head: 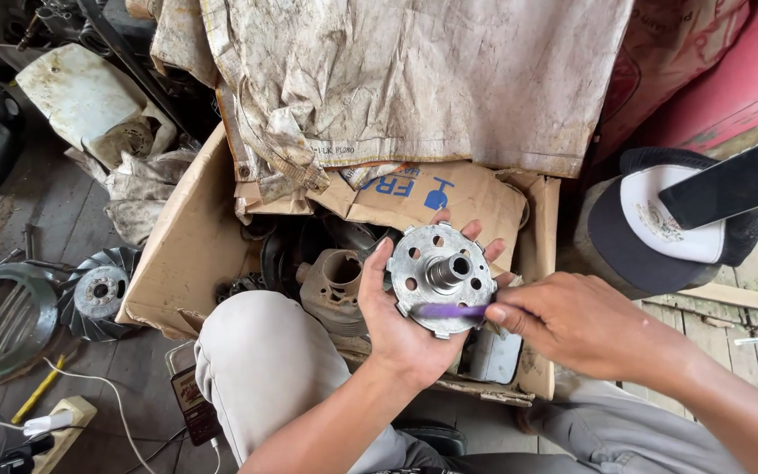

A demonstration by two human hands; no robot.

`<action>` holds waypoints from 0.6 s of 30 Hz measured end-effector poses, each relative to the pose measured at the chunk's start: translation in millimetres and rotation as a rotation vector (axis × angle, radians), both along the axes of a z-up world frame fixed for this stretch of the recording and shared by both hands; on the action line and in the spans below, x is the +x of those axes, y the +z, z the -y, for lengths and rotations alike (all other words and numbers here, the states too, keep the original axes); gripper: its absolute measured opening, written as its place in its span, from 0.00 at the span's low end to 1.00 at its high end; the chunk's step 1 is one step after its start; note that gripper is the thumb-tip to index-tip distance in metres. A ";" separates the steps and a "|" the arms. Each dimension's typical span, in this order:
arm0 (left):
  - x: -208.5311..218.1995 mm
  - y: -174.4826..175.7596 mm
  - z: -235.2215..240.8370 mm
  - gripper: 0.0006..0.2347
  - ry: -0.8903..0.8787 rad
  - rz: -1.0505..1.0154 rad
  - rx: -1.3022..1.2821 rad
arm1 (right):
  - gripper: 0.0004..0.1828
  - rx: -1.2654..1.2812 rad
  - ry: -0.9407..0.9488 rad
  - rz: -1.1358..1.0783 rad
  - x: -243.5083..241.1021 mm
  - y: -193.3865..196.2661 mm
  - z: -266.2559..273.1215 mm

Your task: Cleaning a motorcycle clutch pressure plate using a toothbrush to remove dirt and grime.

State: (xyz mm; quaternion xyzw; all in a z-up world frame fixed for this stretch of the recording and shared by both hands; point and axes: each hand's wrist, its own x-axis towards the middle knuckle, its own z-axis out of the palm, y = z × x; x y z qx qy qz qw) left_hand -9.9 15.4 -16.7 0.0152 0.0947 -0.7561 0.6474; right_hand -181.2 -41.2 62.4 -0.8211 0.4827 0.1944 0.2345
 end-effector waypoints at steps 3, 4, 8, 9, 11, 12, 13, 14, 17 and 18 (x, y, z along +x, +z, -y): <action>4.9 7.2 -4.6 0.25 0.004 -0.029 0.002 | 0.24 -0.057 -0.030 -0.034 -17.9 -17.7 4.0; 5.4 7.8 -5.0 0.25 0.001 -0.034 0.003 | 0.24 -0.056 -0.033 -0.038 -15.5 -13.2 1.8; 6.0 11.0 -8.8 0.25 0.017 -0.022 -0.036 | 0.24 0.037 -0.055 0.076 -10.6 -9.4 -5.2; 5.4 11.9 -10.1 0.26 0.027 -0.018 -0.055 | 0.24 0.060 -0.024 0.141 -11.2 -11.9 -6.5; 6.2 12.3 -11.8 0.25 0.016 -0.014 -0.058 | 0.24 0.052 -0.033 0.127 -8.5 -7.9 -9.3; 6.8 12.5 -13.3 0.25 0.011 -0.012 -0.057 | 0.24 0.049 -0.036 0.110 -6.8 -5.9 -10.7; 6.4 13.4 -14.8 0.25 0.011 -0.010 -0.058 | 0.24 0.048 -0.036 0.111 -8.6 -6.4 -12.2; 6.1 14.3 -15.9 0.26 0.012 -0.005 -0.048 | 0.24 0.035 -0.022 0.107 -10.3 -6.8 -13.4; 3.6 13.3 -18.6 0.26 0.014 0.006 -0.046 | 0.23 0.023 -0.028 0.050 -14.3 -6.1 -18.1; 2.2 12.3 -19.1 0.26 0.017 0.011 -0.054 | 0.23 0.025 -0.047 -0.003 -15.6 -5.4 -19.4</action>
